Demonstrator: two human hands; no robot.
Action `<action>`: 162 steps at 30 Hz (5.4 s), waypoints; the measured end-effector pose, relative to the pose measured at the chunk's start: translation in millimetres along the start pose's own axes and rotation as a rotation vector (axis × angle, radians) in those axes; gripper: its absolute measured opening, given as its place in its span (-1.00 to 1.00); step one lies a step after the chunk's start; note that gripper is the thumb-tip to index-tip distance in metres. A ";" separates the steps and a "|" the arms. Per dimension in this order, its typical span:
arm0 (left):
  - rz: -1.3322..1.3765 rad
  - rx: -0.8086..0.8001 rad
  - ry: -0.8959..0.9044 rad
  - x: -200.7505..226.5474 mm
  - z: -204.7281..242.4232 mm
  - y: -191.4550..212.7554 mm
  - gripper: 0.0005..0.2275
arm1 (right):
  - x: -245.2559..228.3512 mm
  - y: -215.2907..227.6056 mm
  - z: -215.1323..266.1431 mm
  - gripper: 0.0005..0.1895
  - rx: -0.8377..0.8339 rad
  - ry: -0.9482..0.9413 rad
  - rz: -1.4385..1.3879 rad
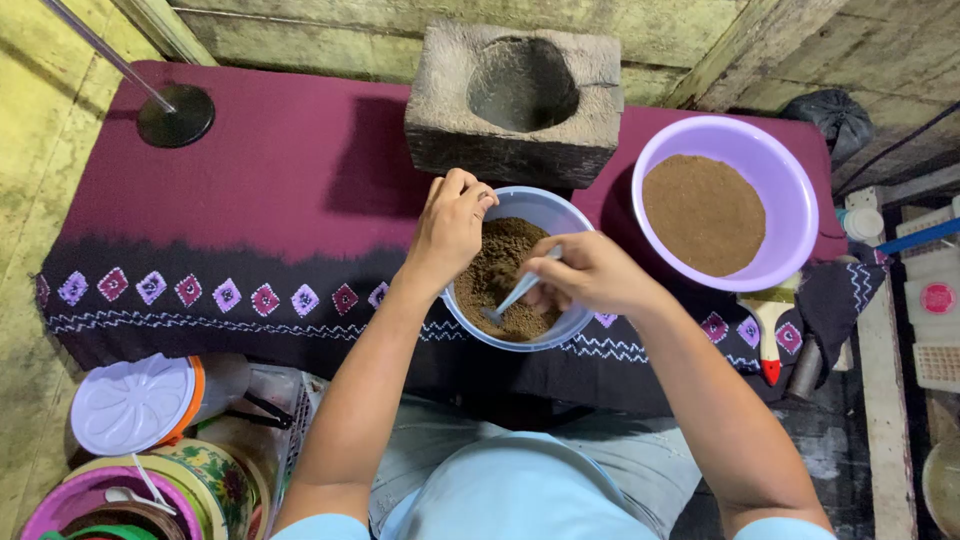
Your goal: Mixing powder in a bucket and cleaning a stone mortar with a brush.
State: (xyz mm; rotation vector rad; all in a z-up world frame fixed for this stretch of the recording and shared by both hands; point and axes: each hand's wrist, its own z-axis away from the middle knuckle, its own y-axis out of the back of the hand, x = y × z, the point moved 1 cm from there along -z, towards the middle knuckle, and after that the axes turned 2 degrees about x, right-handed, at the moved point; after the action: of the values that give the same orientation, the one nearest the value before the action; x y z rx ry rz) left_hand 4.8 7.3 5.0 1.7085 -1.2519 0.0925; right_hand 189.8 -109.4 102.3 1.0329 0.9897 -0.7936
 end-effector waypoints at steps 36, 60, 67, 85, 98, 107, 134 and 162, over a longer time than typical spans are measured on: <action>0.007 -0.021 0.025 2.4 0.6 -2.0 -0.85 | 9.4 -17.2 0.7 -0.80 -0.188 0.073 0.540; 0.005 -0.001 0.068 -8.7 -1.9 -9.9 -0.79 | 44.7 -20.5 13.6 -0.82 0.186 0.090 0.499; 0.005 0.011 0.048 -4.6 -1.4 -6.5 -0.81 | 25.3 -23.3 26.5 -0.78 0.216 0.101 0.465; 0.043 -0.014 0.117 7.0 -3.1 3.1 -0.79 | 38.3 -9.3 7.4 -0.84 0.169 0.440 0.880; 0.024 0.033 0.042 -2.6 -1.3 -4.0 -0.80 | 62.6 -15.8 -8.0 -0.87 0.323 0.628 1.117; -0.228 0.081 -0.133 4.1 1.8 -8.3 -0.77 | 75.4 -4.2 0.7 -0.84 0.446 0.578 1.192; -0.485 -0.229 -0.313 11.1 12.8 -22.6 -0.82 | 101.6 3.8 3.7 -0.96 0.647 0.405 1.075; -0.262 0.081 -0.120 5.1 24.6 -8.3 -0.82 | 78.3 8.9 -16.9 -0.74 0.534 0.369 1.403</action>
State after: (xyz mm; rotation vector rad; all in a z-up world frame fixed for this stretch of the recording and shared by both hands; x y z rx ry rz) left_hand 2.4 -14.2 -10.3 1.9581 -1.1113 -0.1181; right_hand 221.2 -96.5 29.2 1.9904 0.1259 0.3580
